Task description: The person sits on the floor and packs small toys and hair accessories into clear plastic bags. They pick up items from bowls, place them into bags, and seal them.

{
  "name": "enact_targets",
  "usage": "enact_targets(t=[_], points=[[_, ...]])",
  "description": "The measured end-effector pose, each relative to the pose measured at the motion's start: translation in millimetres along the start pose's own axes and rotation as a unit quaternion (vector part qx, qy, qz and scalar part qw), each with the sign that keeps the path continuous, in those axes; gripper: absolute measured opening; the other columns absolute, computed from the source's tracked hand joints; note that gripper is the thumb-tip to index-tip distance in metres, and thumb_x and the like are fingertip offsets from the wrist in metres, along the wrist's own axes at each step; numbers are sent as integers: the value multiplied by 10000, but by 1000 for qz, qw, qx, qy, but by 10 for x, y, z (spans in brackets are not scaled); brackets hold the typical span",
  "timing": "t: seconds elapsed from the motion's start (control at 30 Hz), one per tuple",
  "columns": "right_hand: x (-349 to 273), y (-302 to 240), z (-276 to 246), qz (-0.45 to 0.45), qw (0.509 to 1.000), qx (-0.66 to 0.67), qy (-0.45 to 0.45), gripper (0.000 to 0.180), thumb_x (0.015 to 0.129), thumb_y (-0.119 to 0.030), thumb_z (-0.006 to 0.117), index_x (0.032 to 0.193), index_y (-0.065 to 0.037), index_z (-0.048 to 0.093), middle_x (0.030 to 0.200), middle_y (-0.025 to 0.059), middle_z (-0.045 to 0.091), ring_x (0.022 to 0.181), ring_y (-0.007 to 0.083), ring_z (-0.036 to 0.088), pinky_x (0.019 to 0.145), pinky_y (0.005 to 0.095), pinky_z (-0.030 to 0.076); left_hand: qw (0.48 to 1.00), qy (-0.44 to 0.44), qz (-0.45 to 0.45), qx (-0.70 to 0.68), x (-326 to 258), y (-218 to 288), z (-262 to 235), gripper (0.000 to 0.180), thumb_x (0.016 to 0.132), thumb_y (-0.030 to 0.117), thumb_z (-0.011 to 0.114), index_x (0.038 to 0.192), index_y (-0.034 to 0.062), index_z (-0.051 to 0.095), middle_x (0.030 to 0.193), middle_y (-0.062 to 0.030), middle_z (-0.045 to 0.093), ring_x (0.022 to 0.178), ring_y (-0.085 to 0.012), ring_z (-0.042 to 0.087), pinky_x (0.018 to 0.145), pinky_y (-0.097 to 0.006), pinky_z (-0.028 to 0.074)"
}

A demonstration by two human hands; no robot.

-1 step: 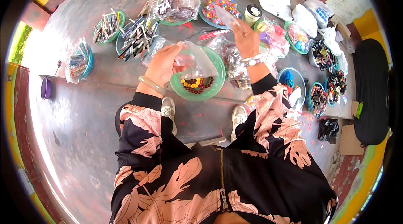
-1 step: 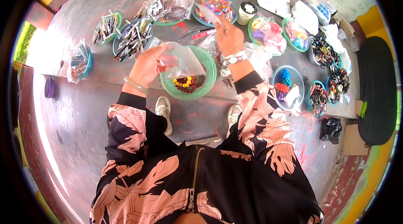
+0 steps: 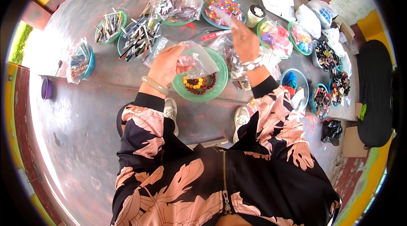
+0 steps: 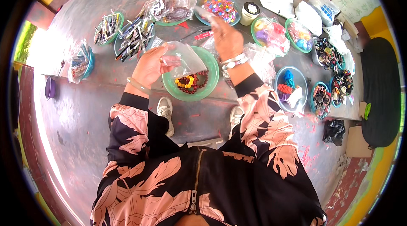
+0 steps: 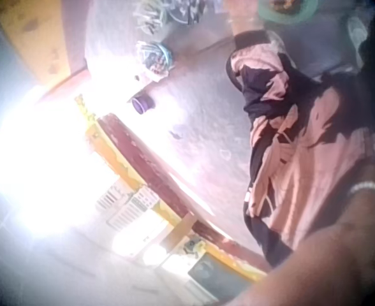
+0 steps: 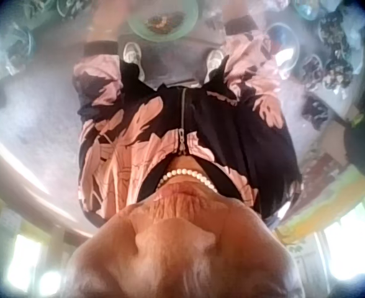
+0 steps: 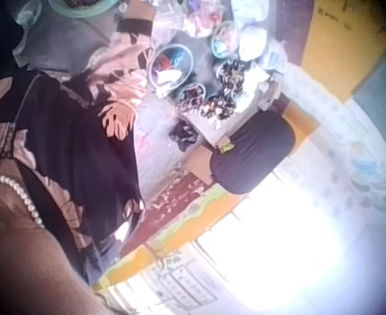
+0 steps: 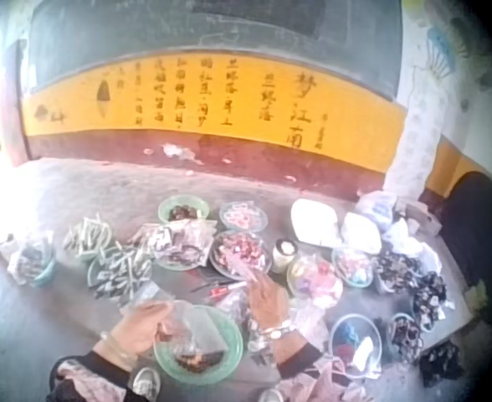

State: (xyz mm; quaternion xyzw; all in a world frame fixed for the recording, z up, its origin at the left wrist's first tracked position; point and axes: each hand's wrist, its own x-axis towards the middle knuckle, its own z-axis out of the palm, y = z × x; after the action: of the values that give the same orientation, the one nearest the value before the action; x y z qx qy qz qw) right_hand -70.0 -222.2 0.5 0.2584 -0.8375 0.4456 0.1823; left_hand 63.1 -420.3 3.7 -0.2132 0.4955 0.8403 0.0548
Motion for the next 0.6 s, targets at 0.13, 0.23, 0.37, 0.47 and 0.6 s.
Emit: enact_targets(t=[0.13, 0.23, 0.37, 0.47, 0.6], points=[[-329, -244, 189, -219, 972, -32, -81, 341, 753, -135, 585, 1092, -104, 568, 1003, 145, 607, 917, 311, 588, 777, 372, 483, 993, -15, -3, -117, 159, -82, -3, 297, 917, 258, 430, 1059, 7, 502, 1014, -130, 582, 830, -258, 608, 767, -416, 505], [-514, -325, 288, -273, 948, -82, -143, 417, 726, -128, 603, 1136, -108, 532, 1057, 174, 579, 975, 325, 568, 827, 382, 466, 988, -31, 2, -154, 158, -39, 7, 331, 930, 274, 383, 1078, -3, 489, 1008, -141, 580, 868, -289, 597, 794, -448, 488], [-569, -376, 315, -260, 944, -103, -178, 445, 724, -134, 608, 1158, -102, 513, 1060, 190, 573, 983, 335, 564, 847, 387, 457, 983, -21, 10, -185, 119, 4, 14, 385, 928, 309, 389, 1102, -23, 478, 1051, -147, 569, 918, -276, 584, 837, -426, 473], [-571, -366, 322, -258, 943, -113, -176, 437, 733, -143, 605, 1158, -101, 513, 1060, 186, 575, 981, 330, 566, 845, 383, 458, 984, -37, 7, -174, 93, 55, 47, 344, 915, 263, 445, 1098, -26, 484, 1096, -141, 557, 976, -253, 569, 871, -389, 468], [-568, -408, 344, -243, 943, -113, -200, 448, 758, -231, 611, 1175, -104, 505, 1073, 181, 569, 981, 325, 566, 841, 372, 461, 996, -6, 55, -65, 144, -78, -28, 304, 881, 193, 517, 1079, -37, 493, 1072, -126, 572, 920, -221, 590, 808, -356, 499]])
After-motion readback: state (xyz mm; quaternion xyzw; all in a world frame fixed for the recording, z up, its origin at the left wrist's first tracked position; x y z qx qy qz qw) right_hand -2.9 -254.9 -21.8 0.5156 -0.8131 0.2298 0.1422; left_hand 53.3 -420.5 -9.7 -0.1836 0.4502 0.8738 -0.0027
